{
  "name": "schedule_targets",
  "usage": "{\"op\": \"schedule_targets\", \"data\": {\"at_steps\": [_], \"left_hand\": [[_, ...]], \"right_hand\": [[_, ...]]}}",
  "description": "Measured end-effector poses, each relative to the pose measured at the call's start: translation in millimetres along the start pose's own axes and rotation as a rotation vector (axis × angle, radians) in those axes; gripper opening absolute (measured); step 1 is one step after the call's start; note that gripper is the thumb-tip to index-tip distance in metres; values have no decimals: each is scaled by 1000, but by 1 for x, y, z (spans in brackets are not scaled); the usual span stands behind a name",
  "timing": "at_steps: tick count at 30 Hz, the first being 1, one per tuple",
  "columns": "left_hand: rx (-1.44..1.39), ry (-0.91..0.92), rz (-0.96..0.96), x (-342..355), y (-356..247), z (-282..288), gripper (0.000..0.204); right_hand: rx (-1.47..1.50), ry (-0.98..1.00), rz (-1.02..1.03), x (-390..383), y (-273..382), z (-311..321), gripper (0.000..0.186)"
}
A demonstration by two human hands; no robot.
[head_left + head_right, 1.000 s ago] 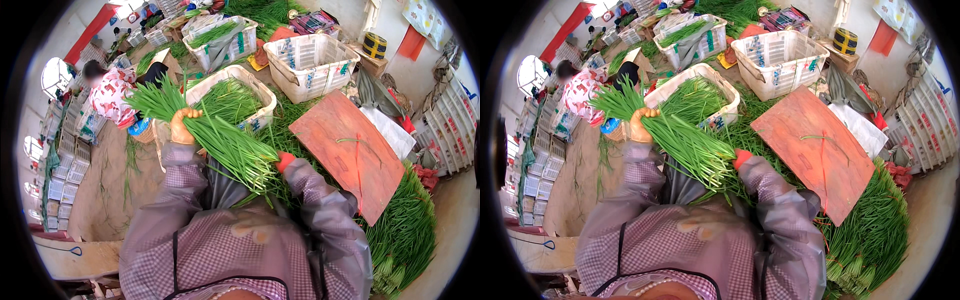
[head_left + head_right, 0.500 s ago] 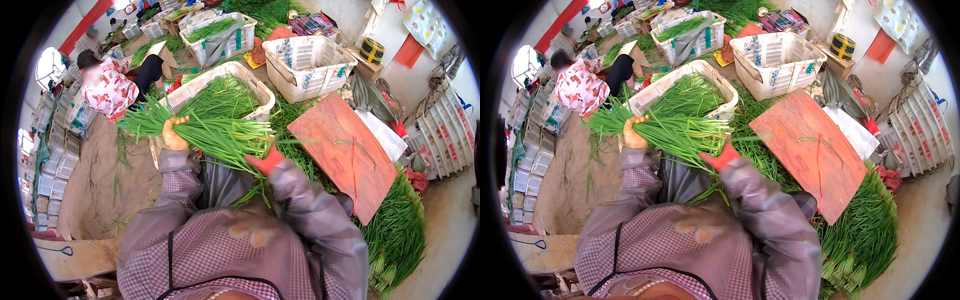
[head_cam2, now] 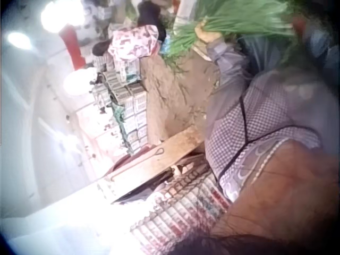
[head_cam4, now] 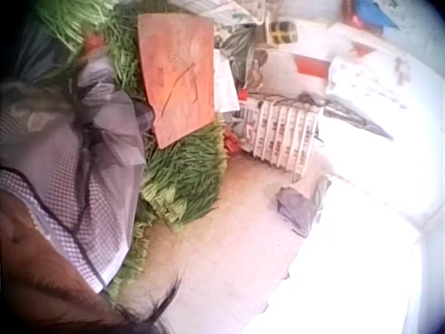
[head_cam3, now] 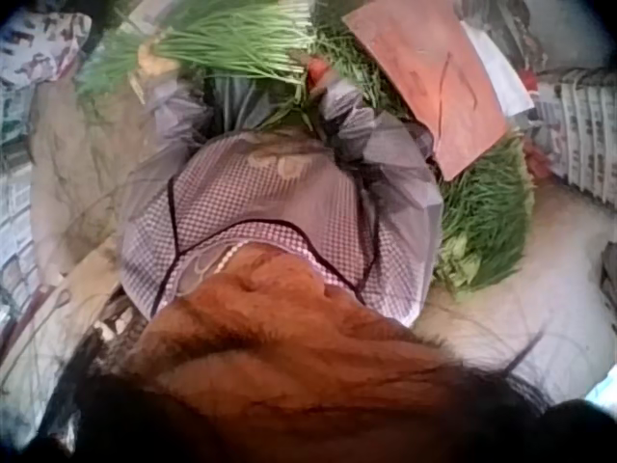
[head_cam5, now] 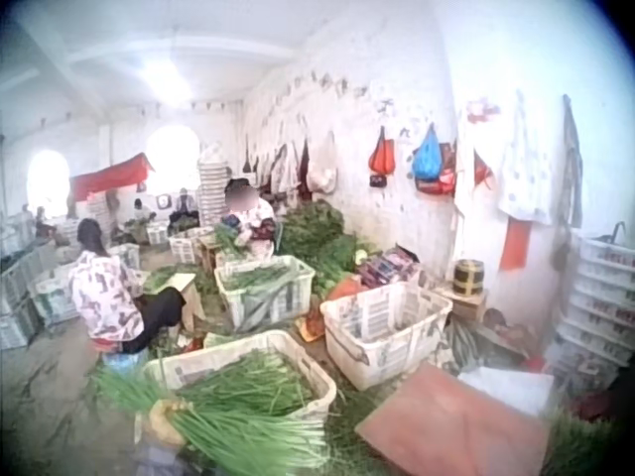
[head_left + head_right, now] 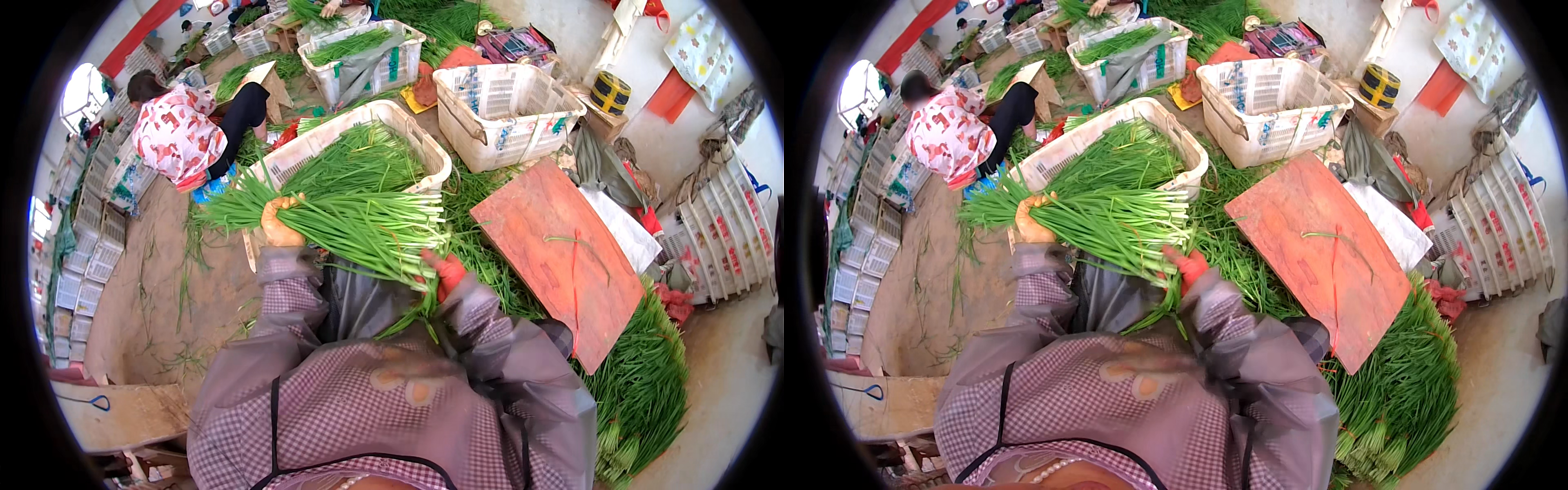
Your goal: The person bundles chives by gathering a handful from a crate, aligning the ends, and securing them with a red rubber band on a wooden board.
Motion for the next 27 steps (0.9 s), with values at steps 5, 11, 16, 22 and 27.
{"op": "schedule_targets", "data": {"at_steps": [5,11,16,22,27], "left_hand": [[-121,53,78,8,-17,2,18],[122,-23,-31,-17,-26,-2,18],[-138,311,157,-9,15,-39,14],[-77,182,25,-19,-35,-34,20],[-151,107,19,-13,-48,-20,11]], "right_hand": [[-103,-115,-101,79,9,119,26],[-795,246,550,16,46,4,40],[-509,227,434,34,28,-18,39],[-232,385,356,39,-2,-31,22],[-219,77,-83,80,1,95,23]]}}
Point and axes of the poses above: each hand's wrist, its own x-axis towards the middle knuckle, its own z-axis out of the back of the hand, y = z × x, the point moved 8 cm from there along x, towards the middle knuckle, and after that the axes turned 9 degrees about -y, right-handed, at the moved point
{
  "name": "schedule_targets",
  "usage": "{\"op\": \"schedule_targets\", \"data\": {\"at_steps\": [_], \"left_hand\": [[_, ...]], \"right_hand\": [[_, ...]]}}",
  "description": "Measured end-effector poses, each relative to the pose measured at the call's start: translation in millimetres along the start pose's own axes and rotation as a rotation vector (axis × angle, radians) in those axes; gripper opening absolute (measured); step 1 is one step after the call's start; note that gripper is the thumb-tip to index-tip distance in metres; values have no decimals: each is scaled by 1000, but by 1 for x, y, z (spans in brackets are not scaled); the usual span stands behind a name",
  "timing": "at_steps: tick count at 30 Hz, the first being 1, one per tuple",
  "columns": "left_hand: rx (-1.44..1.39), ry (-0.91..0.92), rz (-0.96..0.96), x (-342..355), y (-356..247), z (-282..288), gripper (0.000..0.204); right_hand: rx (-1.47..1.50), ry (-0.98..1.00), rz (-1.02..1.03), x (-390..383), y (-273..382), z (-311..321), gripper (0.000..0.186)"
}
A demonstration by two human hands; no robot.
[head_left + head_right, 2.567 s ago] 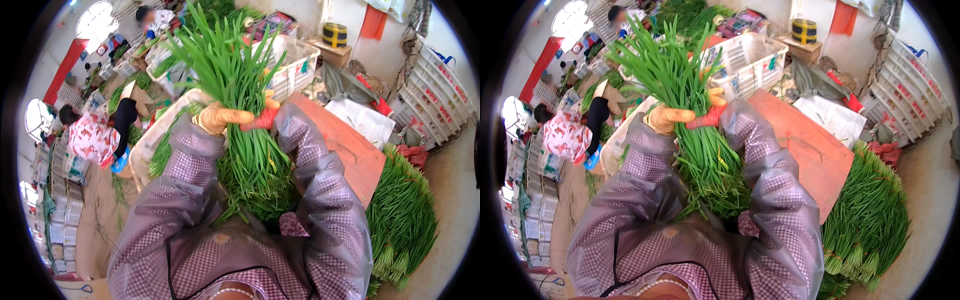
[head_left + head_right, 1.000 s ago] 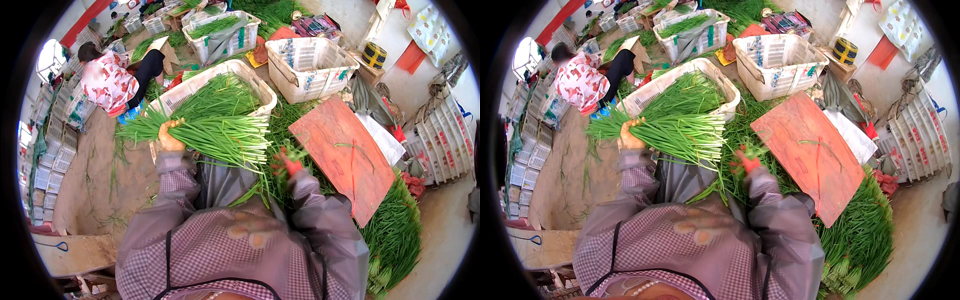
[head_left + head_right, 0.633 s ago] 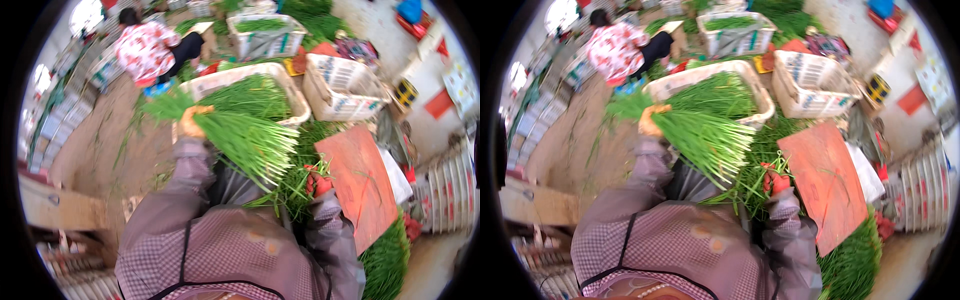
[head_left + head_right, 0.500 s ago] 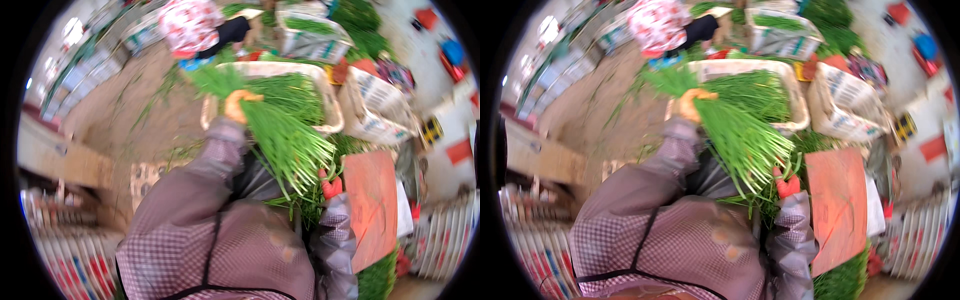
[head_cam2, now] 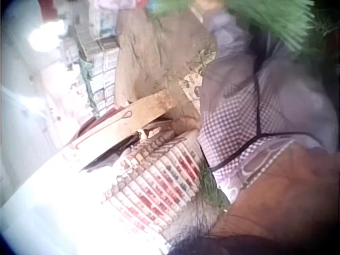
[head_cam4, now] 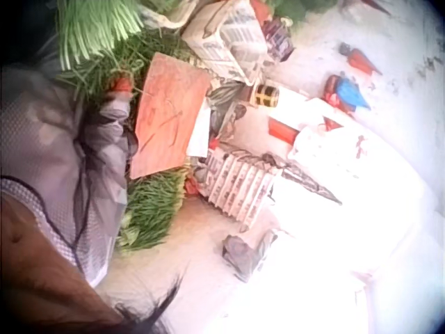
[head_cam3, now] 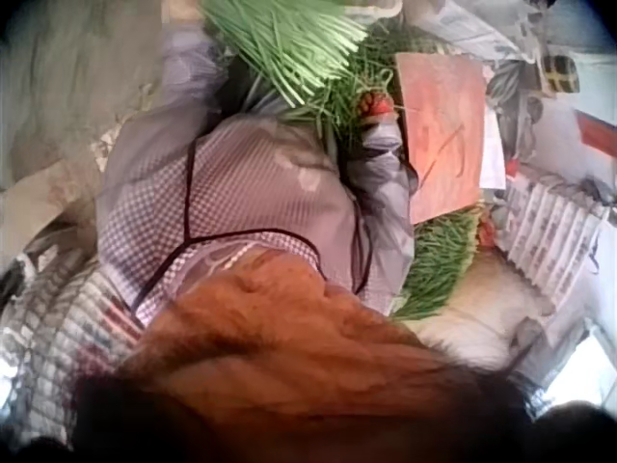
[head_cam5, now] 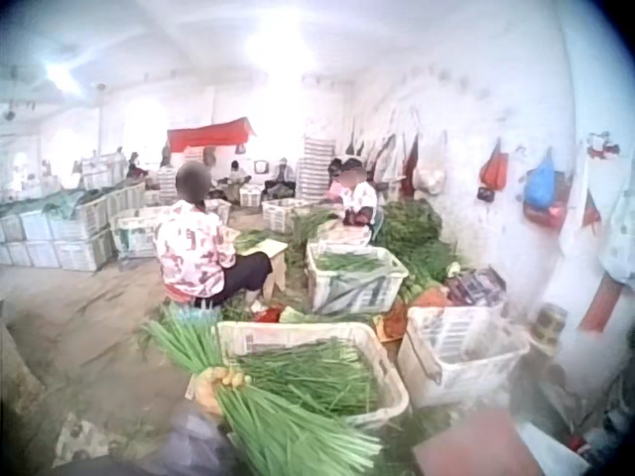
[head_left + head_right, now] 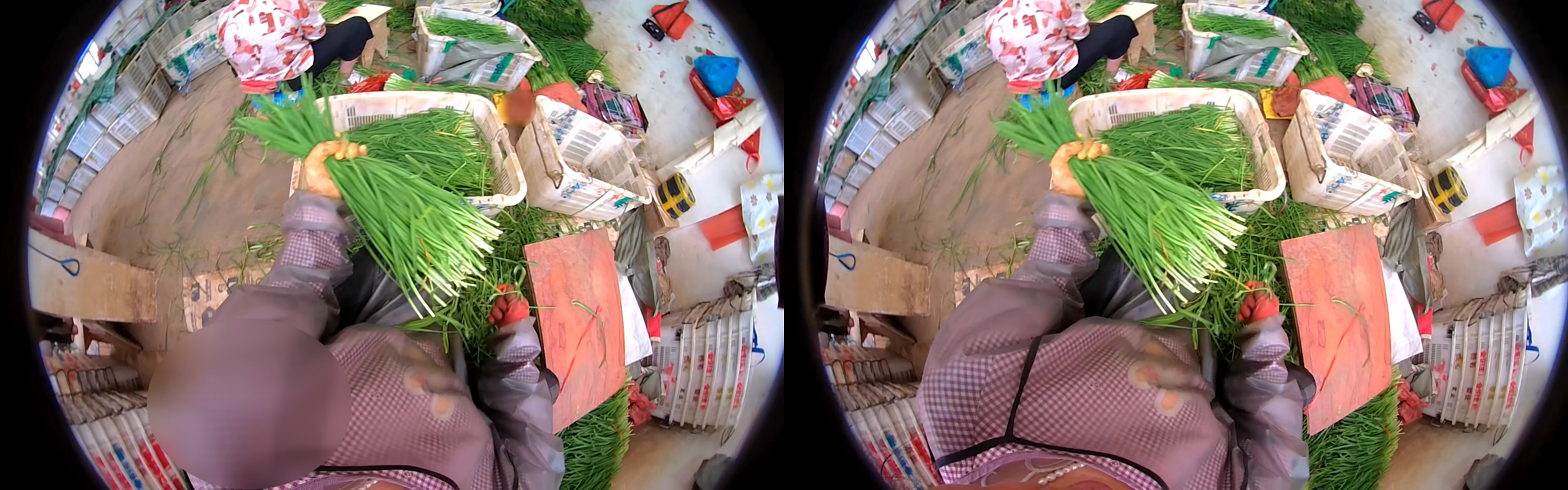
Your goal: The person bundles chives by gathering a handful from a crate, aligning the ends, and securing them with a red rubber band on a wooden board.
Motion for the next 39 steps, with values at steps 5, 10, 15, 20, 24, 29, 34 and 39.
{"op": "schedule_targets", "data": {"at_steps": [5,10,15,20,24,29,34,39], "left_hand": [[3,131,41,1,6,-15,8],[46,170,44,-2,16,-33,11],[43,205,103,-4,23,-40,16],[-57,266,118,-5,7,-28,16],[-112,369,142,-5,6,-34,19],[-74,479,202,-19,11,-54,17],[-66,615,237,-35,42,-97,11],[-50,839,266,-49,48,-126,14]], "right_hand": [[-655,-265,571,-26,51,-1,15],[-615,284,787,-105,91,-182,51],[-494,322,698,-83,73,-197,16],[-67,671,251,-115,50,-151,16],[-798,392,-8,-88,1,-40,40],[-1030,105,549,-70,80,-40,62],[-1080,87,572,-60,86,-158,57],[-1740,17,596,-50,48,-131,23]]}}
Point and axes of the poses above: each hand's wrist, its own x-axis towards the middle knuckle, its own z-axis out of the back of the hand, y = z × x, the point moved 8 cm from there along x, towards the middle knuckle, and after that the axes turned 9 degrees about -y, right-handed, at the moved point
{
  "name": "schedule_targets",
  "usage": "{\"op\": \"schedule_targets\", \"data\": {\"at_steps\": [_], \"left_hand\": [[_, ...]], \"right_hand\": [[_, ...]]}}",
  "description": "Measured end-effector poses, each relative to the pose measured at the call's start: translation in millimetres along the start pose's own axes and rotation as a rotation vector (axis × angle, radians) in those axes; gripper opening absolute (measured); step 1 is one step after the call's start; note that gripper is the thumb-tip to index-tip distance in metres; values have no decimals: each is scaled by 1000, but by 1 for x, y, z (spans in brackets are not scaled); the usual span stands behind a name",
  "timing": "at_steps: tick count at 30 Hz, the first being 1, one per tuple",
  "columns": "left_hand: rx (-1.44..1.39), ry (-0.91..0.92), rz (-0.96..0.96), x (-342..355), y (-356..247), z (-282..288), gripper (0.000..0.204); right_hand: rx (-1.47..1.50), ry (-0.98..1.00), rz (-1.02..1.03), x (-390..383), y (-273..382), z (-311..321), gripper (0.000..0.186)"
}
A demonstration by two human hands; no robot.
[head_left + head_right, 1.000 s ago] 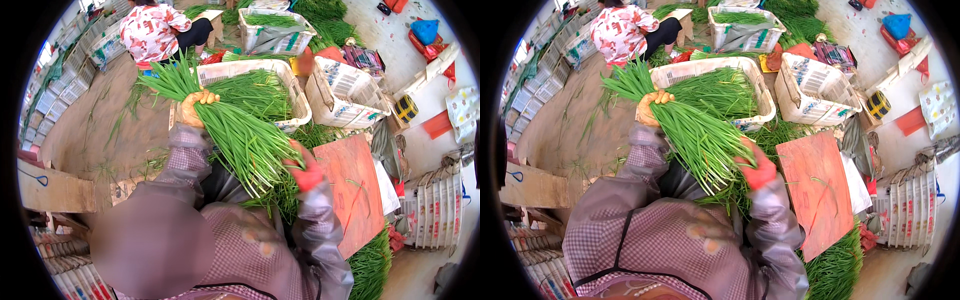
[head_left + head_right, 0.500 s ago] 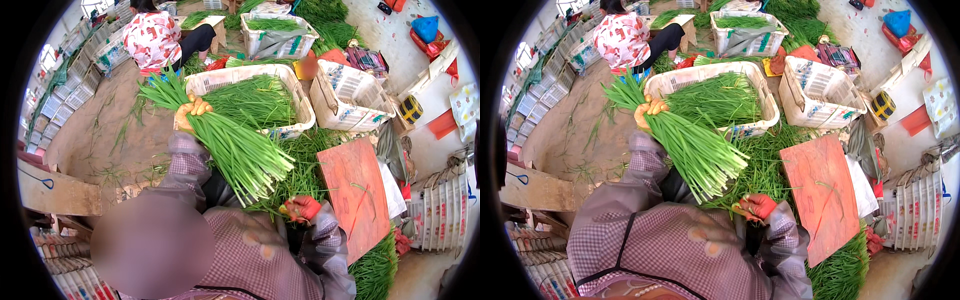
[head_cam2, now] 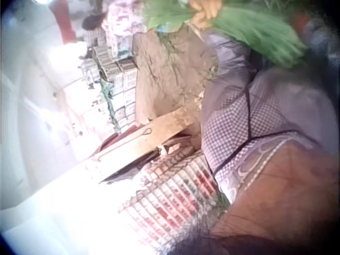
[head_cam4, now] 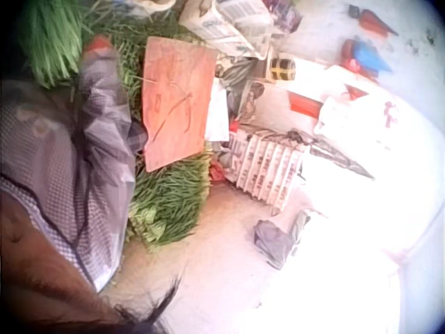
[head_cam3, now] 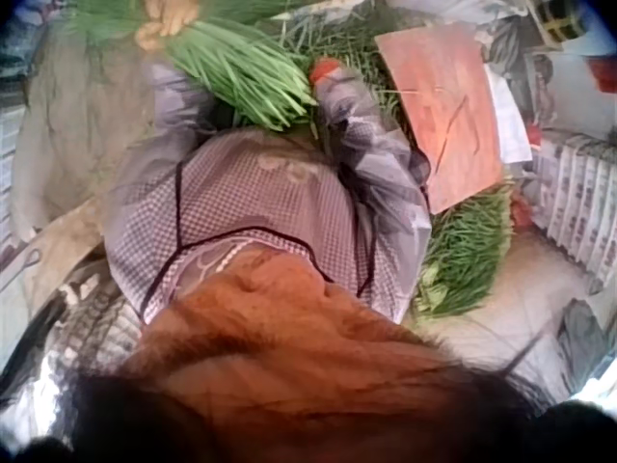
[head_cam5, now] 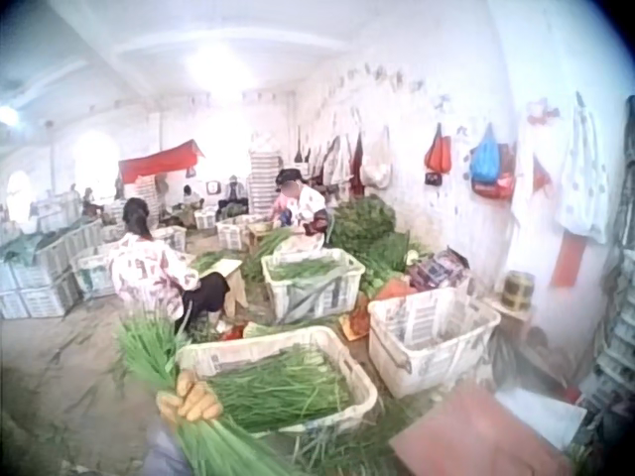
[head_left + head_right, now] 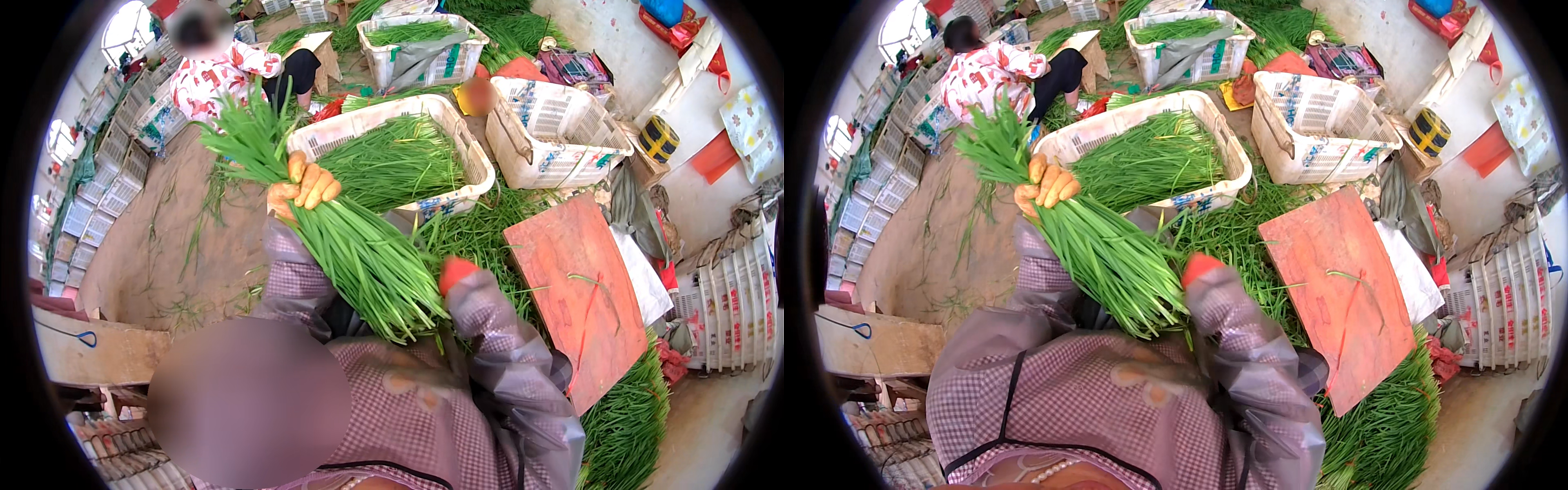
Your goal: The person bundles chives by gathering a handful from a crate, aligning the ends, and securing them with a red rubber band on a wooden board.
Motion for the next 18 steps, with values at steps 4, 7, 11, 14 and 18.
{"op": "schedule_targets", "data": {"at_steps": [4,7,11,14,18], "left_hand": [[-4,-12,-6,0,-10,-1,12],[-108,5,10,3,-2,1,16],[-160,124,87,6,10,-8,15],[-306,-1,57,23,34,-16,14],[-208,-242,-19,5,3,28,15]], "right_hand": [[-624,601,75,-50,-89,-64,35],[-280,298,7,-41,-67,17,47],[863,-44,543,2,53,101,60],[1036,213,557,1,109,91,47],[2043,513,-425,12,41,-4,57]]}}
Point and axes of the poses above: each hand's wrist, its own x-axis towards the middle knuckle, its own z-axis out of the back of the hand, y = z × x, the point moved 8 cm from there along x, towards the middle knuckle, and after that the axes turned 9 degrees about -y, right-handed, at the moved point
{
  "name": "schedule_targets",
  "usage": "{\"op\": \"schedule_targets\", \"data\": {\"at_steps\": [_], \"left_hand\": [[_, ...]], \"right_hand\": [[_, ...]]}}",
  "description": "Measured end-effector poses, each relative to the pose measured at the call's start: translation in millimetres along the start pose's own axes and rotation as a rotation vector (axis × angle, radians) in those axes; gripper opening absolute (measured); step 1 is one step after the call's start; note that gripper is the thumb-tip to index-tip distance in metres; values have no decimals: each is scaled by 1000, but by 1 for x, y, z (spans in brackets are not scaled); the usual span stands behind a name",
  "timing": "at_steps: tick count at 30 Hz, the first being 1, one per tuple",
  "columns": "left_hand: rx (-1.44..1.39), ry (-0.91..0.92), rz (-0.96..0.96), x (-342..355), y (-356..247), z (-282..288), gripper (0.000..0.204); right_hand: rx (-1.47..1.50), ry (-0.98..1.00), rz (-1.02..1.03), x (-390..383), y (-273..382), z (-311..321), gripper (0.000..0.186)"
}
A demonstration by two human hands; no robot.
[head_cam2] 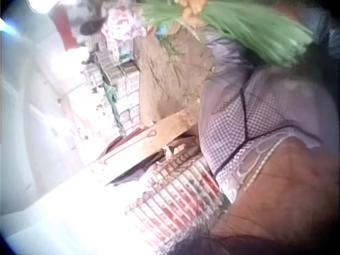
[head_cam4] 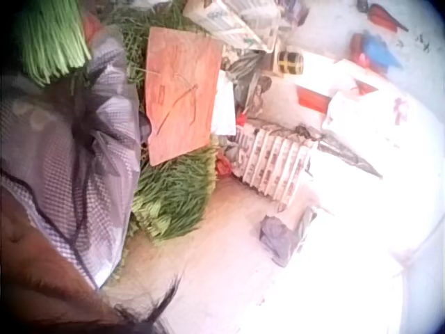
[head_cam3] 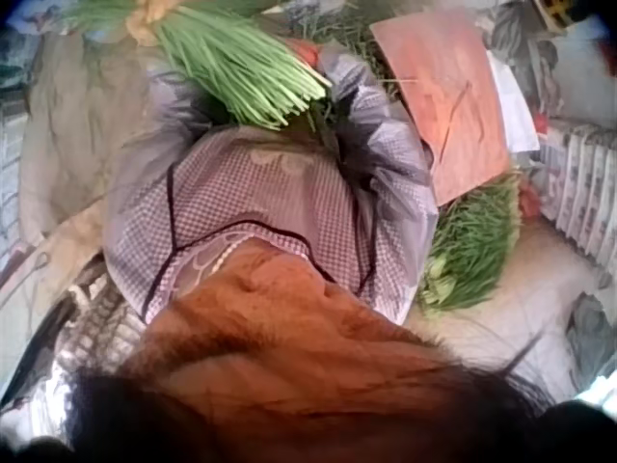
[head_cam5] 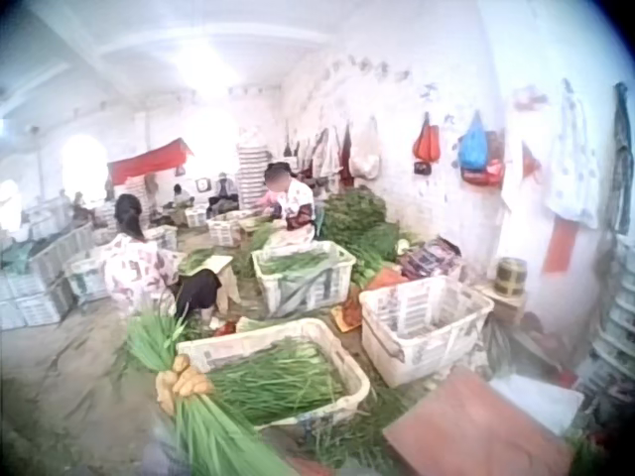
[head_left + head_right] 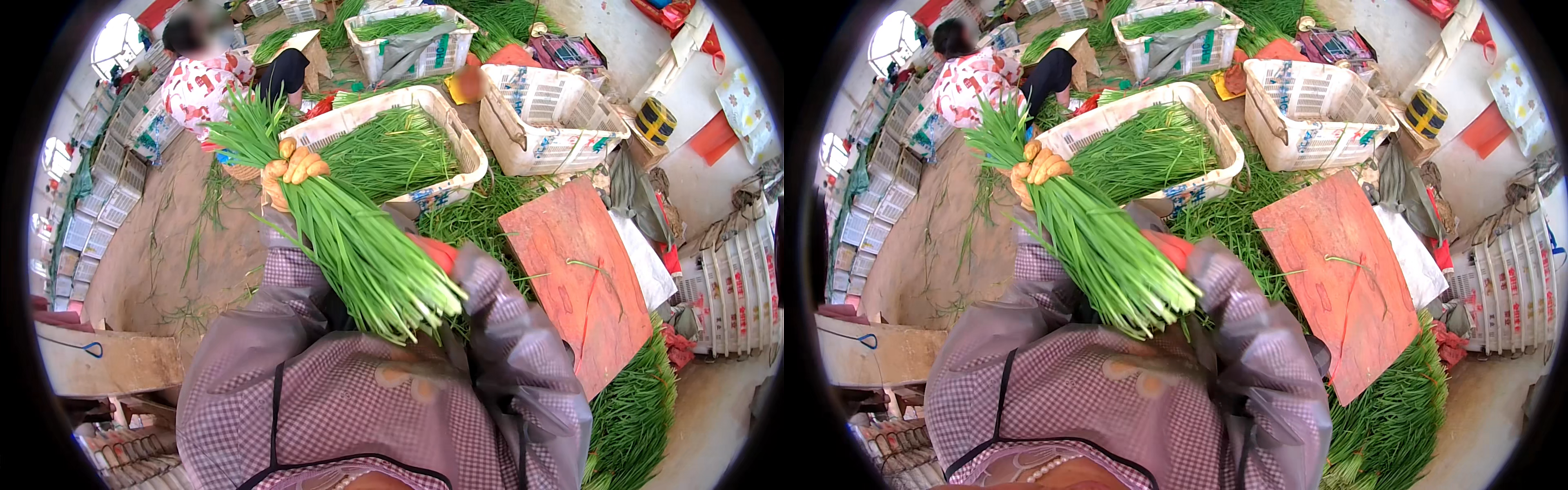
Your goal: The person bundles chives by gathering a handful from a crate, aligning the ends, and securing them with a red rubber band on a wooden board.
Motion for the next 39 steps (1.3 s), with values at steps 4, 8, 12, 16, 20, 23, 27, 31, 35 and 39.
{"op": "schedule_targets", "data": {"at_steps": [4,8,12,16,20,23,27,31,35,39], "left_hand": [[72,-305,-51,-19,-35,80,12],[66,-403,-38,-29,-30,132,4],[91,-479,-110,-32,-32,137,17],[119,-514,-180,-38,-74,160,18],[104,-523,-166,-37,-71,160,18],[108,-583,-191,-43,-67,163,16],[139,-548,-189,-36,-70,159,18],[189,-560,-246,-43,-78,150,19],[179,-509,-195,-34,-58,129,19],[246,-509,-148,-23,-47,113,19]], "right_hand": [[-469,-166,308,-12,-19,51,46],[-677,-259,750,-7,2,86,35],[-884,-524,631,-11,11,159,43],[-1211,-737,281,-50,35,225,42],[-1388,-371,227,-41,22,217,67],[-739,-294,531,-37,10,97,76],[-618,-312,437,-11,2,102,38],[-471,-262,602,-57,46,109,30],[-934,-256,584,-48,32,31,40],[-863,-160,707,-10,29,28,39]]}}
Point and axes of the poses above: each hand's wrist, its own x-axis towards the middle knuckle, its own z-axis out of the back of the hand, y = z × x, the point moved 8 cm from there along x, towards the middle knuckle, and after that the axes turned 9 degrees about -y, right-handed, at the moved point
